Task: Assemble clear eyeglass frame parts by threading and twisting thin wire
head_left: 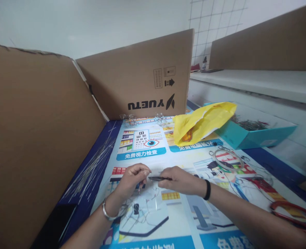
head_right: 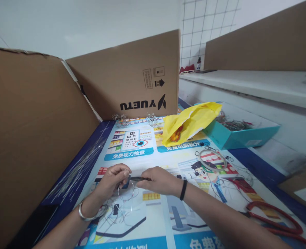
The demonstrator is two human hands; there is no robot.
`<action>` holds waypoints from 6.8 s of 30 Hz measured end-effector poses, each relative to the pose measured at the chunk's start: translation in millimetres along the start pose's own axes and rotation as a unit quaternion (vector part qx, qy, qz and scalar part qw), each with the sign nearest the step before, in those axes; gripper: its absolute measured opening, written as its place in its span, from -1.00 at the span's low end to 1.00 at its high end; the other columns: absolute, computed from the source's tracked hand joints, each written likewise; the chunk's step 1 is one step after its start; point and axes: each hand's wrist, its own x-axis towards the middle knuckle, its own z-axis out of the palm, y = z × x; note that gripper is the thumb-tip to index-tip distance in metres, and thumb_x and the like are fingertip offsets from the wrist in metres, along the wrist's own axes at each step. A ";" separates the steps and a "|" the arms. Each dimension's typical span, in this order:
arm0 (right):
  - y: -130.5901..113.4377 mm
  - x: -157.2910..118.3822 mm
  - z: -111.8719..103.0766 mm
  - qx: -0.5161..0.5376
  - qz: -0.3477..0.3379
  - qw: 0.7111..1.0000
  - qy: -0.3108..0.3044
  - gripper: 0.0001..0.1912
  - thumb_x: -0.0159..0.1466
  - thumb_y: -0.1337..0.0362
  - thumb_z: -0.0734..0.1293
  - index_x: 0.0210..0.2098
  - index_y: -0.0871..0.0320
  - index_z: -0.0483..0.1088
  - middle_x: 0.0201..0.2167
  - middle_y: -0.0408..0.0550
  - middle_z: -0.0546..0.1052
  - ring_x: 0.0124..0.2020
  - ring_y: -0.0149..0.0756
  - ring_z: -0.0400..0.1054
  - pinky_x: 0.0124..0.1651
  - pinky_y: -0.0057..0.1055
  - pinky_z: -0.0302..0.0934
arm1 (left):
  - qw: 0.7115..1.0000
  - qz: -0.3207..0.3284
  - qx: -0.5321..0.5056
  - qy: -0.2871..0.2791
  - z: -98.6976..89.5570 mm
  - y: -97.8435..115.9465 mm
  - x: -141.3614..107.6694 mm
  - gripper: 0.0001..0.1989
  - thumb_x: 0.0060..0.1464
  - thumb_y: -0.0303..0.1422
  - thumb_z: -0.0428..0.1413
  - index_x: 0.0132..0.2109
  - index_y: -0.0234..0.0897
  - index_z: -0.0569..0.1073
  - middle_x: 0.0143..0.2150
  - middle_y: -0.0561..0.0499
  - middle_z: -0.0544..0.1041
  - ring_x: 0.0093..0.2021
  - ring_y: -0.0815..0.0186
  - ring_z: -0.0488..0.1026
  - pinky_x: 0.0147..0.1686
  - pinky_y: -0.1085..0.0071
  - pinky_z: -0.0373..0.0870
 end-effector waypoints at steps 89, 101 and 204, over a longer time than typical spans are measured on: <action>-22.6 -0.9 13.4 0.038 -0.044 0.998 0.014 -0.64 0.23 0.11 0.16 -0.58 0.20 0.25 -0.63 -0.21 0.24 -0.57 -0.49 0.12 -0.50 -0.54 -0.04 | 0.964 -0.080 -0.212 -0.137 19.5 7.5 -10.3 -0.77 0.10 -0.22 0.03 -0.32 -0.32 0.39 -0.80 0.24 0.15 -0.81 0.57 -0.08 -0.79 0.64 -0.07; -2.0 2.7 5.9 -0.002 0.039 0.997 0.060 -0.66 0.25 0.10 0.13 -0.55 0.18 0.22 -0.60 -0.21 0.24 -0.55 -0.47 0.12 -0.50 -0.53 -0.06 | 0.995 0.055 0.064 0.048 10.2 13.4 -3.6 -0.75 0.10 -0.19 0.00 -0.30 -0.30 0.40 -0.66 0.19 0.22 -0.69 0.54 0.09 -0.69 0.61 0.02; 1.7 48.8 17.0 -0.057 0.132 0.969 0.199 -0.87 0.13 0.30 0.19 -0.43 0.16 0.35 -0.48 -0.11 0.45 -0.43 -0.34 0.29 -0.37 -0.47 0.10 | 0.954 0.085 0.242 0.156 -17.5 -8.2 29.1 -0.79 -0.03 -0.32 0.07 -0.24 -0.20 0.53 -0.39 0.03 0.54 -0.42 0.31 0.43 -0.44 0.47 0.32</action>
